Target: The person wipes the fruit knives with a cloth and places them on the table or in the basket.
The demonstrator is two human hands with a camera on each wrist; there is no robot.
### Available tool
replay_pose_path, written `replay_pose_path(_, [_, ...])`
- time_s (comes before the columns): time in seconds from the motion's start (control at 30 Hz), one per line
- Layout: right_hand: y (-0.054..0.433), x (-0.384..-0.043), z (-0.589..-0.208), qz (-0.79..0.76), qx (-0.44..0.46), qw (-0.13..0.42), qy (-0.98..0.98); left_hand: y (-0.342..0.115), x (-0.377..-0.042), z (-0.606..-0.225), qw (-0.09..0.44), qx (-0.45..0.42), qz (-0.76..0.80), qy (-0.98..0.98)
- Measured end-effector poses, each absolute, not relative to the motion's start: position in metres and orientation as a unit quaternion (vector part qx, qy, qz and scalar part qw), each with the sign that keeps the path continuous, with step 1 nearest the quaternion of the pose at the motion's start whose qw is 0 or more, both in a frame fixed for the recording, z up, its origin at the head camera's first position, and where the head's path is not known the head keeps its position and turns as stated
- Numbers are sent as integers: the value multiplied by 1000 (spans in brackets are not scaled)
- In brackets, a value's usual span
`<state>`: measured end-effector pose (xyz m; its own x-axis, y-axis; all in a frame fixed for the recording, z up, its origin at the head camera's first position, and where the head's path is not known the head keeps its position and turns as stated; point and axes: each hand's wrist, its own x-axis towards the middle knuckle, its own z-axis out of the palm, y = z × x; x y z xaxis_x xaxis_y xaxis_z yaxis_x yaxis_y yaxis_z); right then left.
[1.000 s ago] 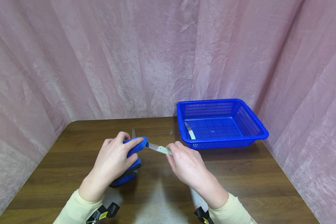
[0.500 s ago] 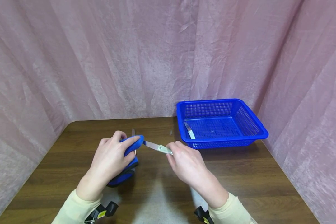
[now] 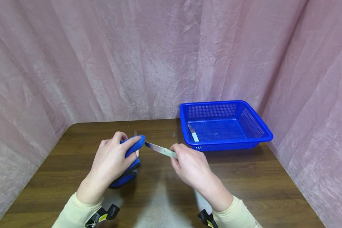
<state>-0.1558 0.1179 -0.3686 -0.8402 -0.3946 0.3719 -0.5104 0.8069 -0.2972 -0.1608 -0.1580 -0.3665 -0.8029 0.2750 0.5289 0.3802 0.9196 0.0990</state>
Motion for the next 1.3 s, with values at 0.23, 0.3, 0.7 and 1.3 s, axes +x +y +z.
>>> replay_pose_path(0.23, [118, -156, -367, 196, 237, 146, -940, -157, -160, -365, 266, -178, -105, -942])
replay_pose_path(0.3, [118, -156, -367, 195, 236, 145, -941, -157, -159, -365, 267, -179, -107, -941])
replay_pose_path(0.7, [121, -157, -367, 186, 232, 146, -943, -153, -157, -362, 265, -187, -112, -939])
replay_pose_path(1.3, [123, -157, -367, 179, 221, 156, -946, -153, -155, -360, 269, -191, -121, -936])
